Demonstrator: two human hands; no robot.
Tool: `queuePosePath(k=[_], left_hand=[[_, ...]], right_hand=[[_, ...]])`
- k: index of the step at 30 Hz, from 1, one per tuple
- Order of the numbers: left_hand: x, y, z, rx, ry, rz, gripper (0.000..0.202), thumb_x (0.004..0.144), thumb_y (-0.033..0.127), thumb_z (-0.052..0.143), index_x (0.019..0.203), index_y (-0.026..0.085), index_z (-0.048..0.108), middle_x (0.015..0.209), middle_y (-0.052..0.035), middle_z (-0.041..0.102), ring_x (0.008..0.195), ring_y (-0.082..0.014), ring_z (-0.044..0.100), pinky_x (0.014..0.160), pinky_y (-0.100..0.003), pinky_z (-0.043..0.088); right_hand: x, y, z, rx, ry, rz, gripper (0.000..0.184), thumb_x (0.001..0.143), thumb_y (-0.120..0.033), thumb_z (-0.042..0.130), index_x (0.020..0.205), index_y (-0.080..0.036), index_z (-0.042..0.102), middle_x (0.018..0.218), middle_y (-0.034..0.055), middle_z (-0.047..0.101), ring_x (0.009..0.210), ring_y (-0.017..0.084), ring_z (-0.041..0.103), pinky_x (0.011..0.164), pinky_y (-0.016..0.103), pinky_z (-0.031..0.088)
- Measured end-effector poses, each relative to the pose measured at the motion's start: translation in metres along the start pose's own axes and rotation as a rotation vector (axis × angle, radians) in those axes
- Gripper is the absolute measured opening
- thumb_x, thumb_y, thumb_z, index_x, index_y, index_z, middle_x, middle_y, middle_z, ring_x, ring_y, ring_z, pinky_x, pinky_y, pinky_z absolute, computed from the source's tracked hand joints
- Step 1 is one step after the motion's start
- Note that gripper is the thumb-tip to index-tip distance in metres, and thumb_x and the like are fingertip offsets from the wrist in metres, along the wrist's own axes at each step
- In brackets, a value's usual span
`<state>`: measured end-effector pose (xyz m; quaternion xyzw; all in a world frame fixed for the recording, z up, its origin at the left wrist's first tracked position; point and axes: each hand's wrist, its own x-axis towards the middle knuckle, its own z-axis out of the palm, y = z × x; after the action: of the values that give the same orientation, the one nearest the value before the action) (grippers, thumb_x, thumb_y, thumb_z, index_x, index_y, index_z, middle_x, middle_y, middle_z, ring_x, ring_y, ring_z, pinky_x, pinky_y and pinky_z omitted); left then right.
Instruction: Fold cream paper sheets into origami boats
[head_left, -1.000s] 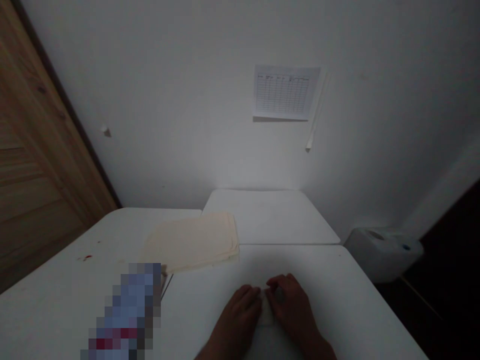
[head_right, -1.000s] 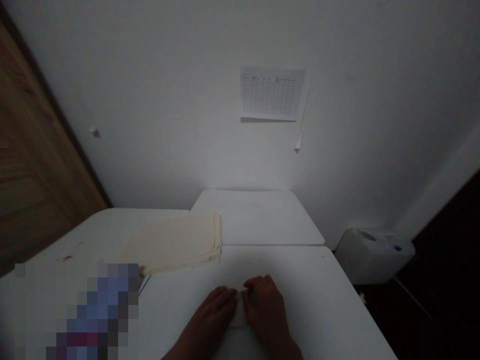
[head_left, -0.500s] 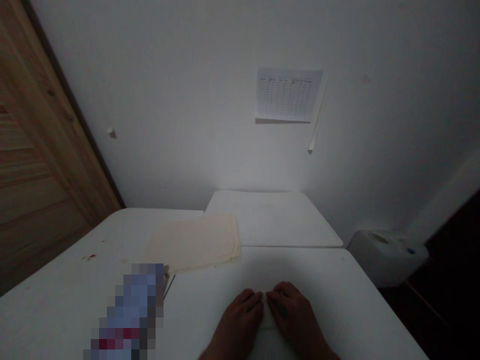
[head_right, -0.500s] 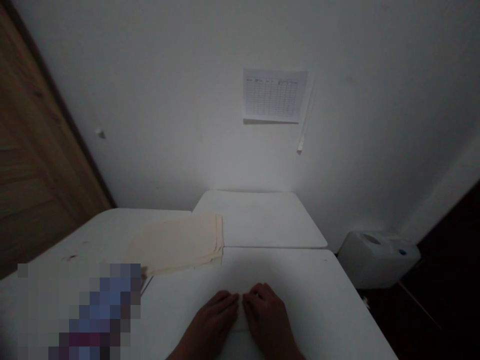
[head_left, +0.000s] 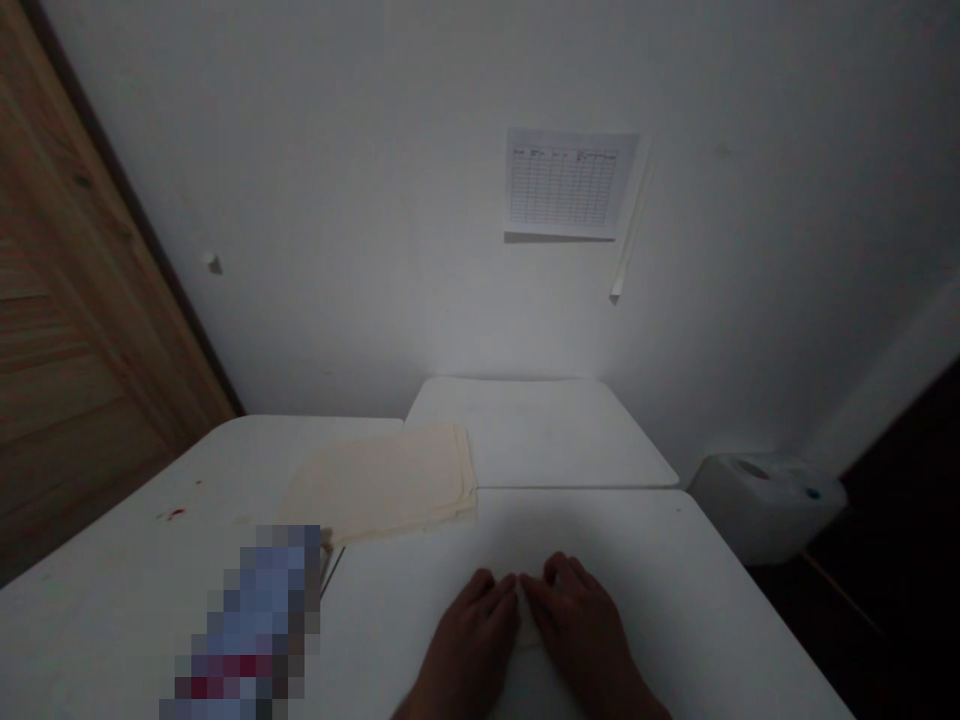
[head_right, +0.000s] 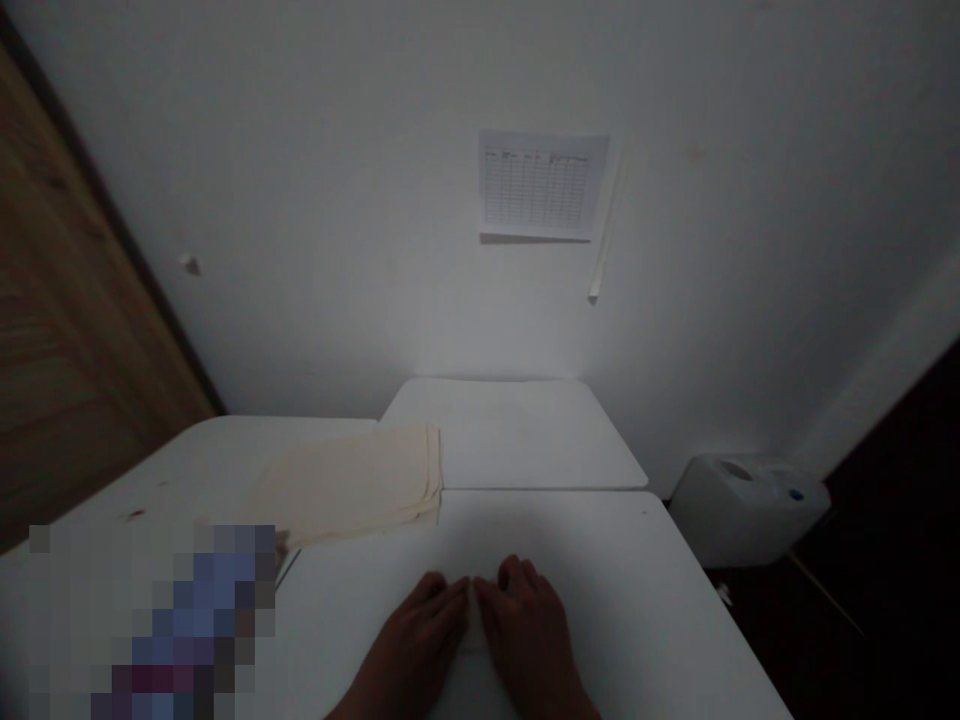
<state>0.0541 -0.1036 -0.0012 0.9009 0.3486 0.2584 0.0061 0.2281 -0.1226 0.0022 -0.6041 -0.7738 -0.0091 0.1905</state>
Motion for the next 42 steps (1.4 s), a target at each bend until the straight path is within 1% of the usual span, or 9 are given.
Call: queuePosePath(k=[7,11,15,18,22,26,36,39,42], left_hand=[[-0.015,-0.005,0.0,0.215,0.029,-0.1,0.03,0.081,0.022,0.061,0.111,0.02,0.064,0.112,-0.0042,0.07,0.094,-0.0298,0.062,0.079,-0.045,0.056],[-0.016,-0.004,0.0,0.224,0.022,-0.137,0.028,0.082,0.023,0.062,0.11,0.02,0.065,0.113,-0.0037,0.07,0.096,-0.0305,0.063,0.081,-0.049,0.056],[-0.017,-0.007,0.004,0.228,0.034,-0.071,0.021,0.084,0.021,0.06,0.103,0.018,0.067,0.111,-0.0065,0.071,0.096,-0.031,0.064,0.082,-0.049,0.058],[-0.016,-0.011,0.005,0.187,0.044,0.031,0.025,0.085,0.011,0.052,0.105,0.017,0.065,0.119,-0.0085,0.067,0.107,-0.0285,0.062,0.089,-0.045,0.056],[-0.008,-0.01,-0.002,0.047,-0.054,0.143,0.04,0.081,0.0,0.049,0.116,0.015,0.061,0.125,-0.0094,0.063,0.116,-0.0241,0.057,0.095,-0.035,0.053],[-0.001,-0.004,-0.013,-0.046,-0.13,0.07,0.041,0.08,0.001,0.05,0.116,0.016,0.061,0.125,-0.0093,0.063,0.116,-0.024,0.056,0.097,-0.035,0.052],[0.002,-0.001,-0.017,-0.252,-0.135,0.0,0.034,0.085,0.006,0.051,0.113,0.019,0.064,0.122,-0.0088,0.064,0.115,-0.0239,0.055,0.097,-0.038,0.051],[0.002,-0.002,-0.022,-0.301,-0.17,-0.007,0.032,0.087,0.006,0.049,0.112,0.02,0.065,0.123,-0.008,0.064,0.117,-0.023,0.054,0.099,-0.038,0.049],[0.003,-0.003,-0.026,-0.332,-0.194,-0.026,0.031,0.087,0.006,0.05,0.11,0.02,0.066,0.126,-0.0073,0.062,0.118,-0.0215,0.053,0.1,-0.035,0.047]], right_hand=[[-0.002,0.0,-0.001,-0.027,0.041,0.07,0.015,0.09,-0.019,0.057,0.096,-0.028,0.068,0.087,0.0037,0.059,0.084,0.02,0.057,0.074,0.03,0.044],[-0.003,0.002,0.0,-0.033,0.064,0.091,0.012,0.089,-0.021,0.059,0.095,-0.028,0.068,0.086,0.0036,0.058,0.085,0.02,0.056,0.077,0.031,0.044],[-0.003,0.003,0.001,-0.031,0.058,0.063,0.012,0.09,-0.02,0.059,0.096,-0.027,0.067,0.086,0.0036,0.059,0.086,0.021,0.055,0.079,0.031,0.044],[-0.002,0.003,0.003,-0.011,0.054,0.058,0.012,0.091,-0.019,0.058,0.095,-0.026,0.067,0.087,0.0037,0.059,0.087,0.02,0.055,0.08,0.031,0.043],[-0.002,0.006,0.005,0.04,0.051,0.06,0.016,0.093,-0.018,0.053,0.095,-0.026,0.067,0.088,0.0032,0.06,0.086,0.019,0.055,0.079,0.029,0.041],[-0.003,0.01,0.005,0.093,0.025,0.05,0.018,0.094,-0.018,0.052,0.096,-0.027,0.067,0.087,0.0025,0.06,0.085,0.019,0.054,0.078,0.028,0.04],[0.003,0.016,-0.008,0.128,-0.088,0.034,0.017,0.093,-0.024,0.054,0.089,-0.028,0.07,0.088,0.0015,0.06,0.087,0.018,0.054,0.077,0.026,0.039],[0.004,0.019,-0.017,0.151,-0.151,0.022,0.015,0.091,-0.028,0.058,0.096,-0.031,0.071,0.089,0.0015,0.06,0.088,0.018,0.055,0.077,0.026,0.04],[0.003,0.022,-0.026,0.217,-0.204,0.026,0.023,0.084,-0.033,0.066,0.107,-0.034,0.069,0.093,0.0012,0.061,0.09,0.018,0.056,0.08,0.026,0.041]])
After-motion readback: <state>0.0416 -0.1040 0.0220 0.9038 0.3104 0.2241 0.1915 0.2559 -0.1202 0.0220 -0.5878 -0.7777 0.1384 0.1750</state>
